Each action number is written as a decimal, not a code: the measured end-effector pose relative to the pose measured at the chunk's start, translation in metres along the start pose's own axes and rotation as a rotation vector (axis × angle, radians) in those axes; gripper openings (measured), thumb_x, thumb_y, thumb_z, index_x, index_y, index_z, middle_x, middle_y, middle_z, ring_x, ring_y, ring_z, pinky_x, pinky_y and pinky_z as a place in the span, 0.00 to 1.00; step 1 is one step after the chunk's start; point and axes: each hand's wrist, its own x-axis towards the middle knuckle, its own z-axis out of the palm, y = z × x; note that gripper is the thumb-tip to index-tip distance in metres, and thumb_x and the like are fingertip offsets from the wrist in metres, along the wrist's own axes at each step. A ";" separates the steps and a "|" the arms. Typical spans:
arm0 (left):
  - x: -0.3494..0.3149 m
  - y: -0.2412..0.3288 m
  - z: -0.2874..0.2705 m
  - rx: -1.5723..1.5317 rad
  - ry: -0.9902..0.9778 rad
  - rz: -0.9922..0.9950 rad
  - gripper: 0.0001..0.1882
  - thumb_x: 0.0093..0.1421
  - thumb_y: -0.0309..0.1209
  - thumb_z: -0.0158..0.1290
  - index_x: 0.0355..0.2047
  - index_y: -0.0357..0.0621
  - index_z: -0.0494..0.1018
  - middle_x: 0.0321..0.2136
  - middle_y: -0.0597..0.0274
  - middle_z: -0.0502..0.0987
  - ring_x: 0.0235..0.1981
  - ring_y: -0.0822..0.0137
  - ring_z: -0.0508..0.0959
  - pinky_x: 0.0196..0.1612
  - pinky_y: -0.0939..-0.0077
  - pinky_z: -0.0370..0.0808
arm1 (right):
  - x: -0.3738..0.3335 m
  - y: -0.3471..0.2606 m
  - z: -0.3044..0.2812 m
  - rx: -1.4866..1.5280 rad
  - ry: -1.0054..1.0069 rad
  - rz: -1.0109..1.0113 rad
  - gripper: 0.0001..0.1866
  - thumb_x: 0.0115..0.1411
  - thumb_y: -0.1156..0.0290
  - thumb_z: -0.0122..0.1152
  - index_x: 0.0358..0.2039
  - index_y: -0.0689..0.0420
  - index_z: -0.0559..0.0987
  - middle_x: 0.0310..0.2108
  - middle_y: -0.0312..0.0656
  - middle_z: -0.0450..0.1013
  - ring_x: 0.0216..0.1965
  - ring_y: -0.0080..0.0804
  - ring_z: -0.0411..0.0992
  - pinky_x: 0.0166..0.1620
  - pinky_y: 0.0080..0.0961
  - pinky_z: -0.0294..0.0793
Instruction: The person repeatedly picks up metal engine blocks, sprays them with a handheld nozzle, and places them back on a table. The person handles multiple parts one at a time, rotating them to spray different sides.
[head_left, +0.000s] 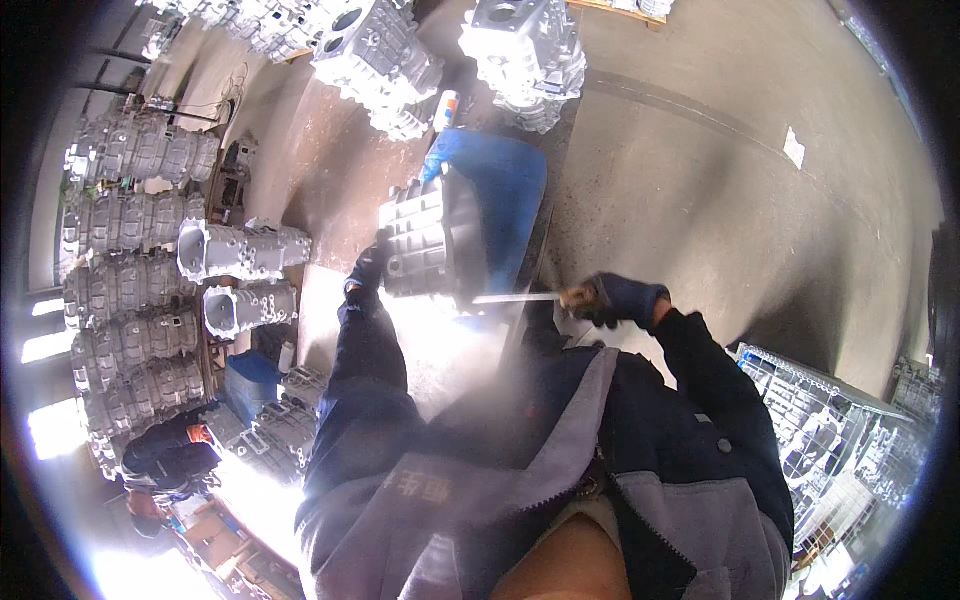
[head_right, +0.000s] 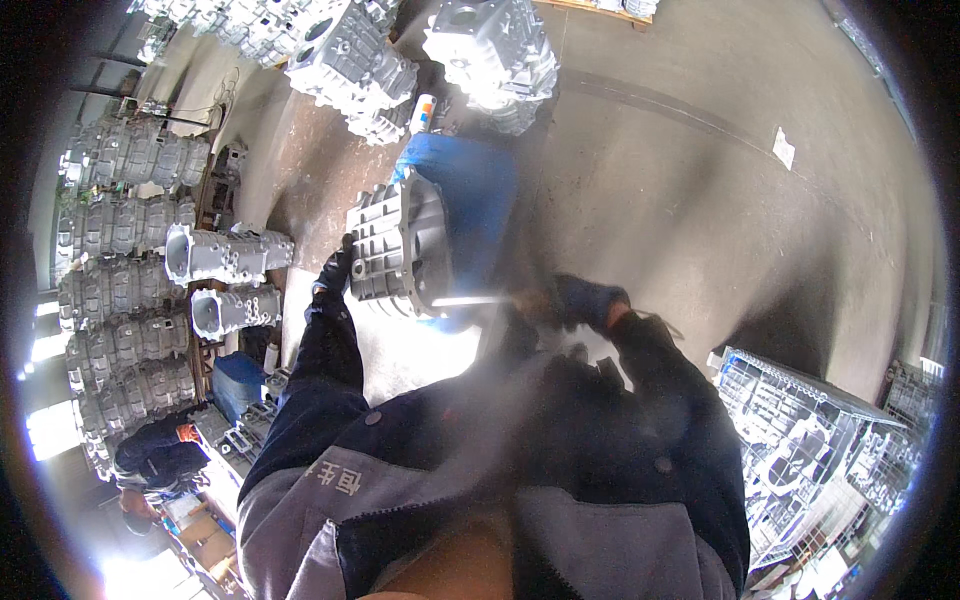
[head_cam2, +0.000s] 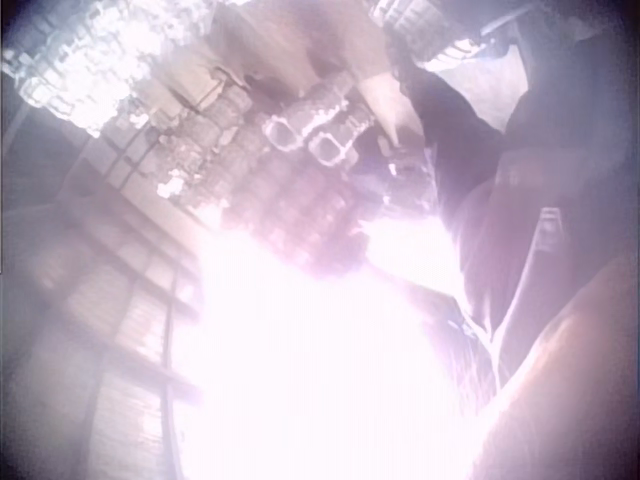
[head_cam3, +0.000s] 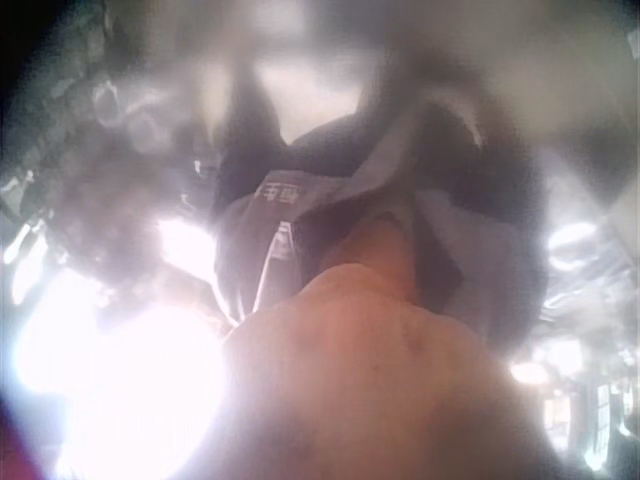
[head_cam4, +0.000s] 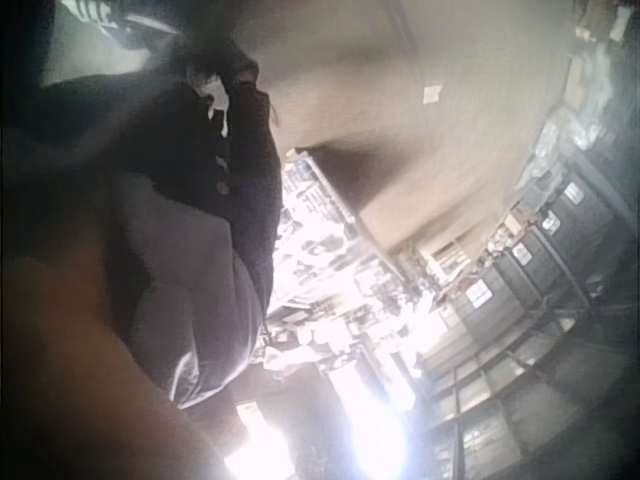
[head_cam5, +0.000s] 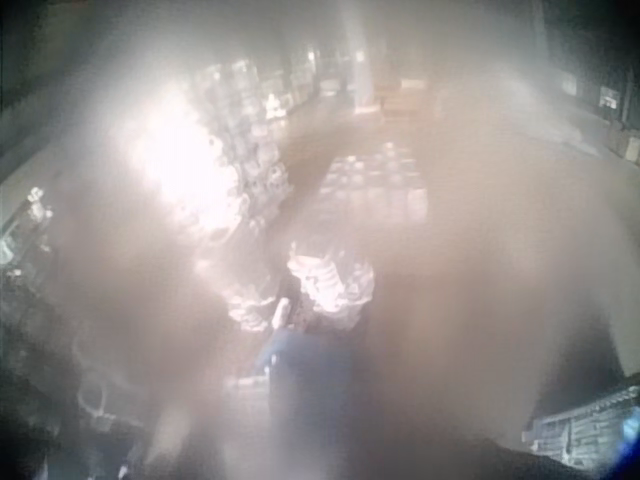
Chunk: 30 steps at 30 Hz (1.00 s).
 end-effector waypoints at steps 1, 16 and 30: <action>-0.002 0.010 -0.005 -0.035 -0.026 -0.017 0.30 0.69 0.53 0.45 0.57 0.40 0.73 0.48 0.52 0.79 0.47 0.58 0.78 0.50 0.64 0.73 | 0.008 -0.004 -0.003 -0.056 0.065 0.004 0.17 0.59 0.70 0.62 0.49 0.52 0.81 0.24 0.32 0.74 0.19 0.20 0.68 0.21 0.21 0.69; -0.146 0.237 0.027 0.218 0.559 -0.169 0.44 0.50 0.40 0.66 0.67 0.51 0.61 0.61 0.48 0.68 0.62 0.47 0.67 0.65 0.53 0.64 | 0.015 -0.051 -0.004 -0.320 0.417 -0.300 0.18 0.64 0.54 0.59 0.47 0.52 0.81 0.34 0.42 0.77 0.35 0.33 0.75 0.39 0.31 0.72; -0.111 0.078 -0.003 -0.199 0.583 0.084 0.28 0.61 0.26 0.51 0.62 0.45 0.64 0.50 0.46 0.75 0.48 0.50 0.78 0.49 0.60 0.76 | 0.018 -0.098 0.033 -0.366 0.572 -0.157 0.26 0.59 0.44 0.62 0.39 0.57 0.83 0.33 0.58 0.78 0.37 0.56 0.79 0.38 0.45 0.76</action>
